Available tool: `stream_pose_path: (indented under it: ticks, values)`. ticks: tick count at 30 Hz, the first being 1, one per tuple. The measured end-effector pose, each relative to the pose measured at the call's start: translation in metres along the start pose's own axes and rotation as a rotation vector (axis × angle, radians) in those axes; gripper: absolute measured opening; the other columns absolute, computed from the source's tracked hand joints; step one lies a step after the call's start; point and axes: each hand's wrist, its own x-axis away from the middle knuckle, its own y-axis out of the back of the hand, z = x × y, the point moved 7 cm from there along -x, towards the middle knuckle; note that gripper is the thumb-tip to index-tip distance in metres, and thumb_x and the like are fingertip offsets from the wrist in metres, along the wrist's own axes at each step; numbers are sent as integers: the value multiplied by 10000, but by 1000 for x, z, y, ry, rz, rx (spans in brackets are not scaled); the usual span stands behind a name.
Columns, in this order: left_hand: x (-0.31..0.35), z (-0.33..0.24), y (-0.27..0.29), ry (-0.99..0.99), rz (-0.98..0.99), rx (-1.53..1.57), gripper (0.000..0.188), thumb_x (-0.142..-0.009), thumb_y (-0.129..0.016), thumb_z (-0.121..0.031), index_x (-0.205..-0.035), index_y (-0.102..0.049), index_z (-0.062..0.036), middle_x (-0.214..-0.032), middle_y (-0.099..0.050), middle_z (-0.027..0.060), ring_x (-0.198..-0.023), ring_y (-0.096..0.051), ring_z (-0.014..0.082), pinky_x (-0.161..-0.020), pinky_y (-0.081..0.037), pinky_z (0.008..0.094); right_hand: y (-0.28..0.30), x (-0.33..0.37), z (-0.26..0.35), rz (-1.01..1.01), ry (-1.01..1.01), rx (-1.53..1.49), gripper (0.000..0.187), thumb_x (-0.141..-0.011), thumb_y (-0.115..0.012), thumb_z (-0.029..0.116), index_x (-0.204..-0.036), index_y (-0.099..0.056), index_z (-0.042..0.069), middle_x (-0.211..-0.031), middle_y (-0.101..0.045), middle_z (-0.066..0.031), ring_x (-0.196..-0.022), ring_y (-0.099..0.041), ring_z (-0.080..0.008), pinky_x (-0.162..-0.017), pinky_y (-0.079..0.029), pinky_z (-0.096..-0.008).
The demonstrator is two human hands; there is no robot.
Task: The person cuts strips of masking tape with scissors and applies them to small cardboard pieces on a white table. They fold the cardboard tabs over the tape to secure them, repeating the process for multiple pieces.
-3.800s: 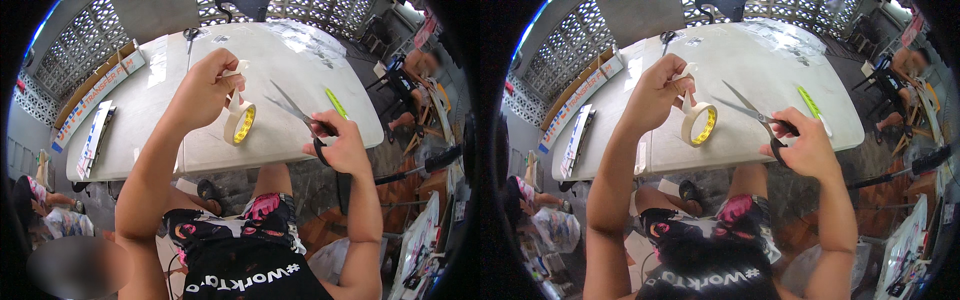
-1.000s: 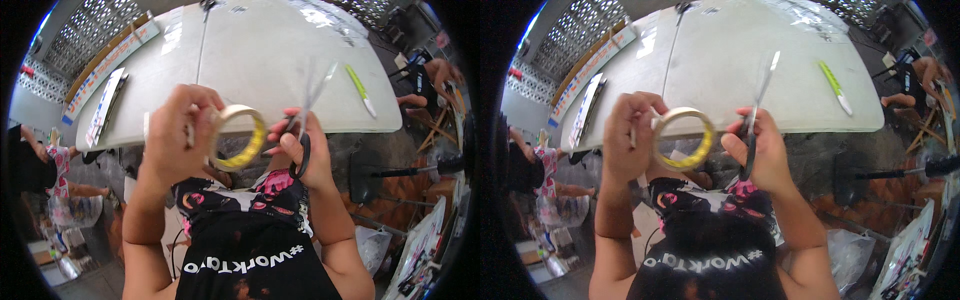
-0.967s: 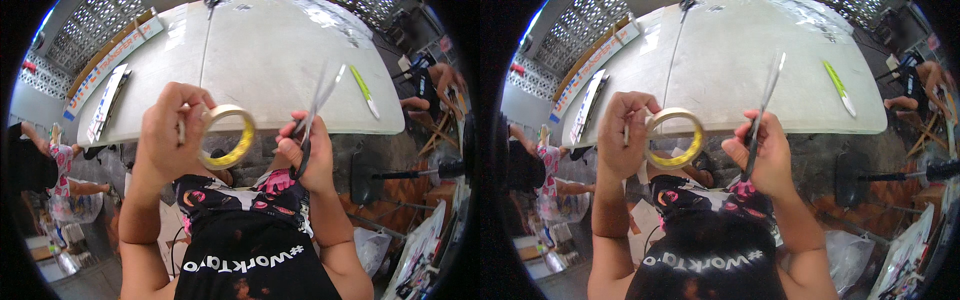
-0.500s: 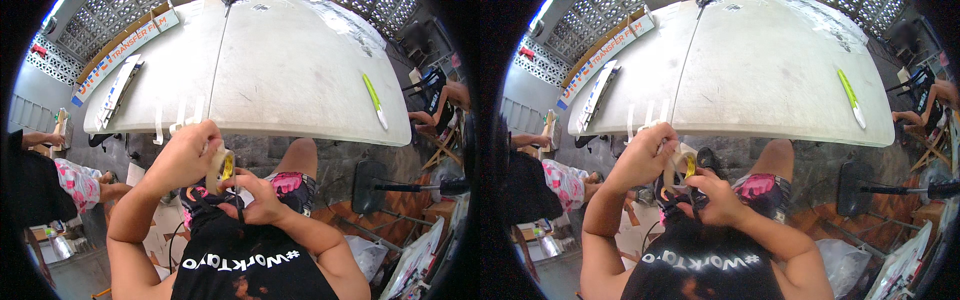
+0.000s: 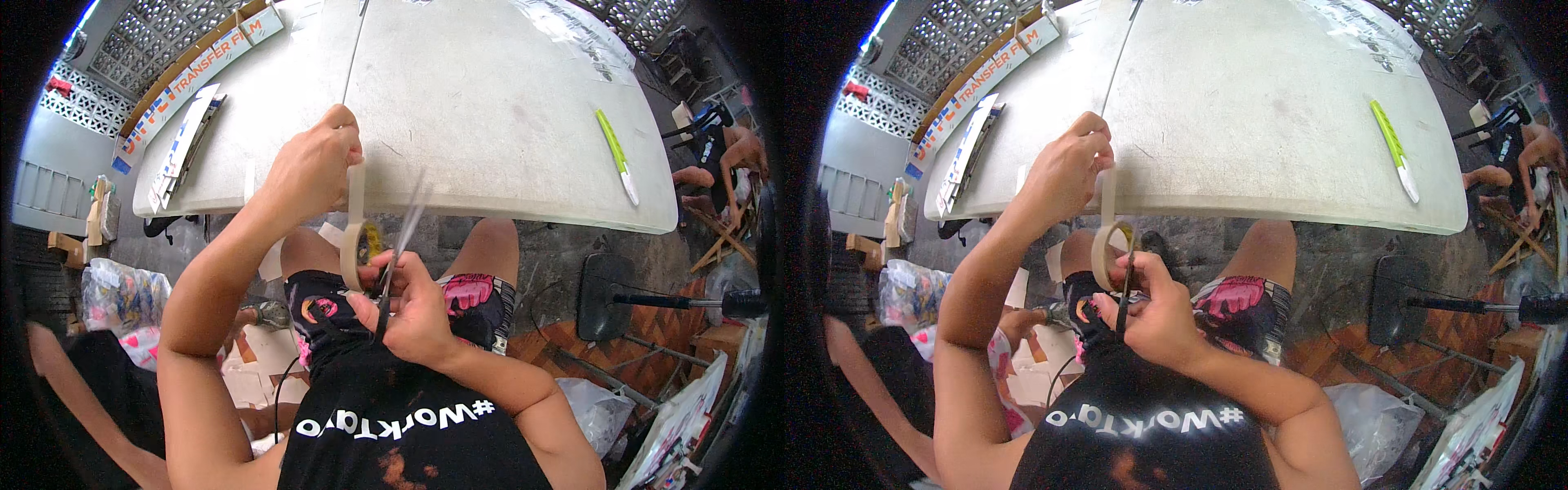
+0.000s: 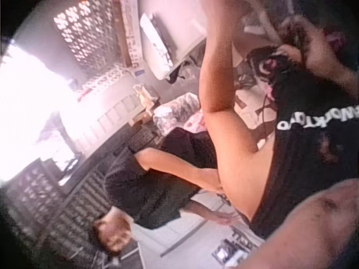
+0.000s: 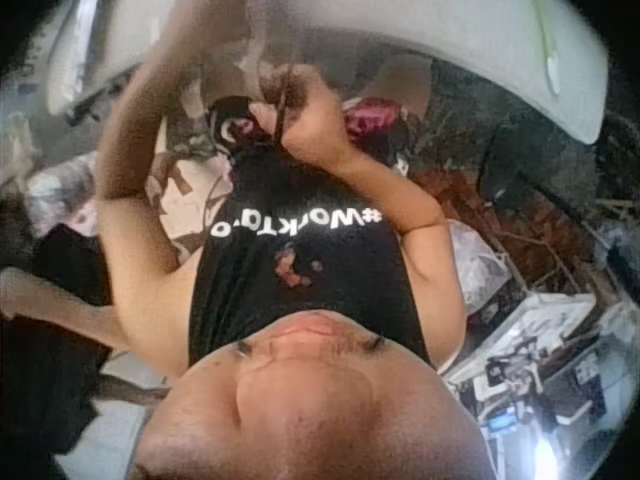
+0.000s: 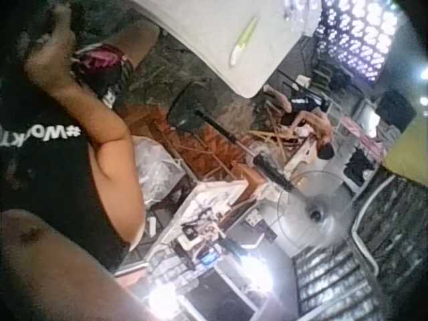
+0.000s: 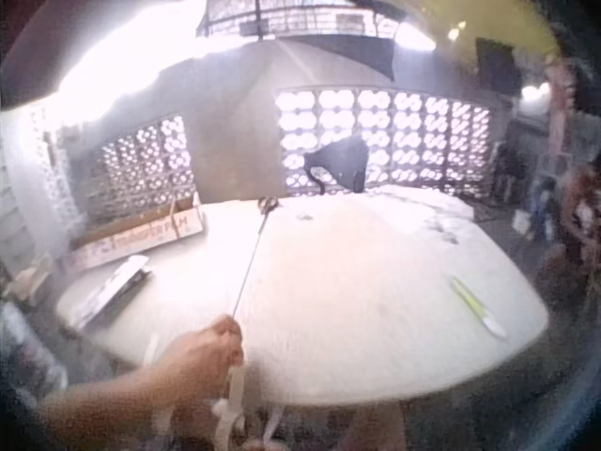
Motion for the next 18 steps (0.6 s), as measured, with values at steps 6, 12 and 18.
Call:
stream_pose_path:
  ticks: [6,12,18]
  values:
    - [-7,6,-5,100,-37,48,63,-867,-675,30,-926,-654,30,-1097,-630,150,-956,-670,367,-825,-536,418,3,-5,3,14,45,-50,521,-904,-765,62,-1303,-431,55,-1169,-598,-107,-1096,-590,-166,-950,-524,-325]
    - [-9,19,4,-226,-216,92,230,-874,-631,-8,-1095,-692,-34,-1187,-676,111,-891,-708,340,-753,-563,431,1,-8,-8,23,38,-183,488,-898,-762,48,-1278,-456,52,-1147,-597,-85,-1078,-613,-139,-863,-566,-300]
    - [33,-6,-11,-193,113,-231,414,-843,-569,11,-1241,-673,-30,-1277,-673,115,-996,-717,322,-866,-583,406,0,-11,-24,40,-17,-258,499,-880,-765,9,-1273,-462,64,-1100,-605,-60,-1027,-619,-128,-878,-547,-287]
